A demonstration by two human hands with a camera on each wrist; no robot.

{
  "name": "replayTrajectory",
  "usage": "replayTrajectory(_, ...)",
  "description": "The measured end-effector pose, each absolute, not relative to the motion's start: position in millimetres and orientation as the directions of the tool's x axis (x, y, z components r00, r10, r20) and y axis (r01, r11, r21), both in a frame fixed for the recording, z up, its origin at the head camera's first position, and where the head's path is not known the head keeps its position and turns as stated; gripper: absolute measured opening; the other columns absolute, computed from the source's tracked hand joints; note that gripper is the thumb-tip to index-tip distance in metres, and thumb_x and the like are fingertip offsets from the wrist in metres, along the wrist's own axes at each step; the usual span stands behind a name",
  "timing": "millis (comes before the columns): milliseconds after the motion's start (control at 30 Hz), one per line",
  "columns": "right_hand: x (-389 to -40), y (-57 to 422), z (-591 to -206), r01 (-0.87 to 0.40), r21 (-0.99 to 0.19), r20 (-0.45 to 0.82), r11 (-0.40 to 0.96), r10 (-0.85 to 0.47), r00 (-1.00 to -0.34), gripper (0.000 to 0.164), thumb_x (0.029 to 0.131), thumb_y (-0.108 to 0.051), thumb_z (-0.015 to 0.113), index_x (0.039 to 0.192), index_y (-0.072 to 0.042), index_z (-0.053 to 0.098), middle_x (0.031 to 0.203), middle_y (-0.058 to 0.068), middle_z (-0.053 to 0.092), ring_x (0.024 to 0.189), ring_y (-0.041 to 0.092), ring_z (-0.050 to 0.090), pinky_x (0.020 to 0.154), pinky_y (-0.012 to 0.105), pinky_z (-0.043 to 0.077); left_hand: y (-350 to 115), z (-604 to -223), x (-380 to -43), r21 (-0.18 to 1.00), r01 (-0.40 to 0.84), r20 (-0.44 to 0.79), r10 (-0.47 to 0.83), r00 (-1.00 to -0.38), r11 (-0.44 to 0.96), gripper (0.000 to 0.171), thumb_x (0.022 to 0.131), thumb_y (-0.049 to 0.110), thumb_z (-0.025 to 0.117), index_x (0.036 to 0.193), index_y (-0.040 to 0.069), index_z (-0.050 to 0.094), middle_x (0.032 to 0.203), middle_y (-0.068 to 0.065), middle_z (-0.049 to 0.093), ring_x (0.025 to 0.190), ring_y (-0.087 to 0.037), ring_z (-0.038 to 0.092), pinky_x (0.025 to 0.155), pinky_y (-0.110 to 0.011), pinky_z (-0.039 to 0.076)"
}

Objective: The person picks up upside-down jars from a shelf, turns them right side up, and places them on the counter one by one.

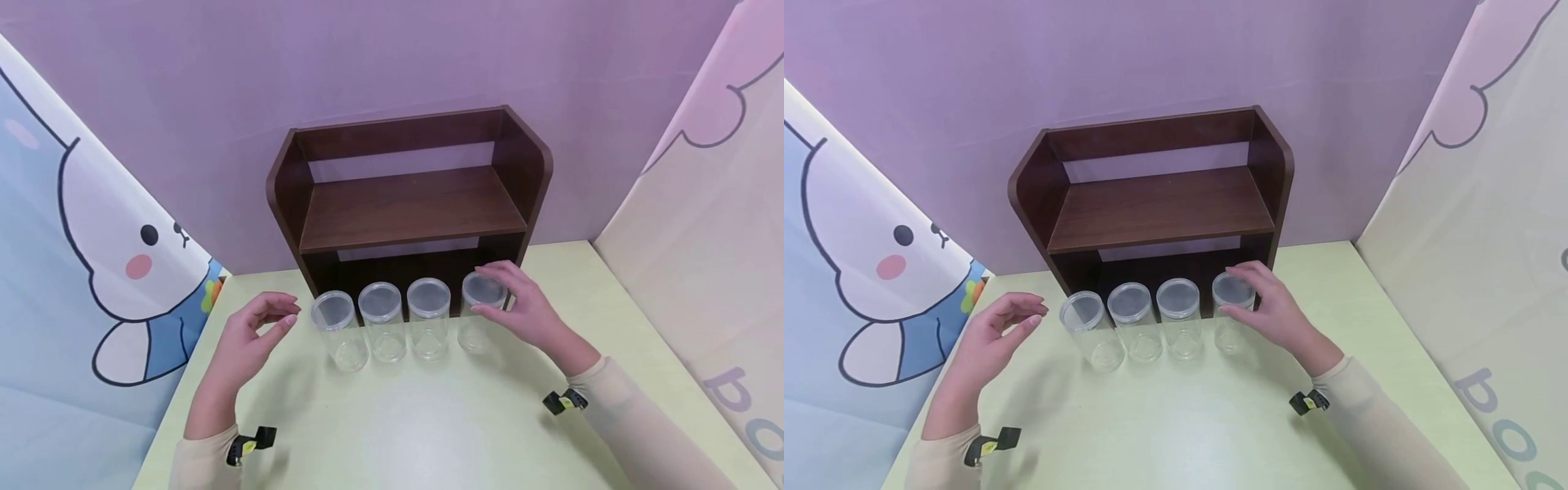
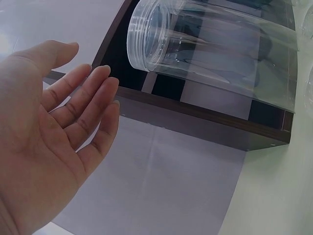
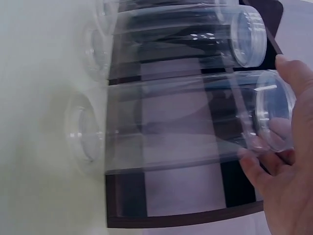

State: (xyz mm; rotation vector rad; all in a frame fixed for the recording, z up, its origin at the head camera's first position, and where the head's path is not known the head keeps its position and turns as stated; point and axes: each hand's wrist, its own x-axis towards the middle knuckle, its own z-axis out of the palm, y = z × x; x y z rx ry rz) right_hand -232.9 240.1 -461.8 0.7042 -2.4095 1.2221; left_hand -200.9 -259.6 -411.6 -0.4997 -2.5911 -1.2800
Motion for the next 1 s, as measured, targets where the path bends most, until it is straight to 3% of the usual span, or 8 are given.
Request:
replayTrajectory(467,-231.3,236.0,-473.0,-0.623,-0.625,0.584,0.471,-0.248,-0.773,0.070,0.084,-0.002,0.096,0.147,-0.004,0.067,0.143,0.011,0.064,0.128,0.030,0.062,0.106,0.013,0.045,-261.7,-410.4,-199.3,0.726,0.390,0.330,0.210,-0.920,0.566,0.023,0.110,0.016,0.072,0.133,0.013,0.071,0.121,-0.001,0.076,0.109,-0.005,0.068,0.098,-0.012,0.051)
replayTrajectory(800,-225.1,242.4,-472.0,-0.597,-0.631,0.547,0.495,-0.261,-0.795,0.089,0.080,-0.004,0.099,0.158,-0.006,0.057,0.151,0.013,0.060,0.132,0.029,0.059,0.112,0.014,0.041,-262.6,-408.6,-198.6,0.727,0.375,0.317,0.202,-0.926,0.576,0.024,0.110,0.019,0.071,0.134,0.014,0.071,0.122,-0.001,0.077,0.110,-0.005,0.068,0.098,-0.012,0.051)
replayTrajectory(1000,-222.4,256.5,-470.4,-0.680,-0.588,0.650,0.437,-0.245,-0.719,0.081,0.079,0.007,0.093,0.152,0.005,0.057,0.143,0.023,0.062,0.127,0.026,0.061,0.111,0.019,0.048,-265.7,-410.0,-198.6,0.723,0.348,0.290,0.194,-0.937,0.598,0.026,0.110,0.021,0.072,0.135,0.014,0.071,0.123,-0.002,0.077,0.110,-0.007,0.069,0.096,-0.011,0.051)
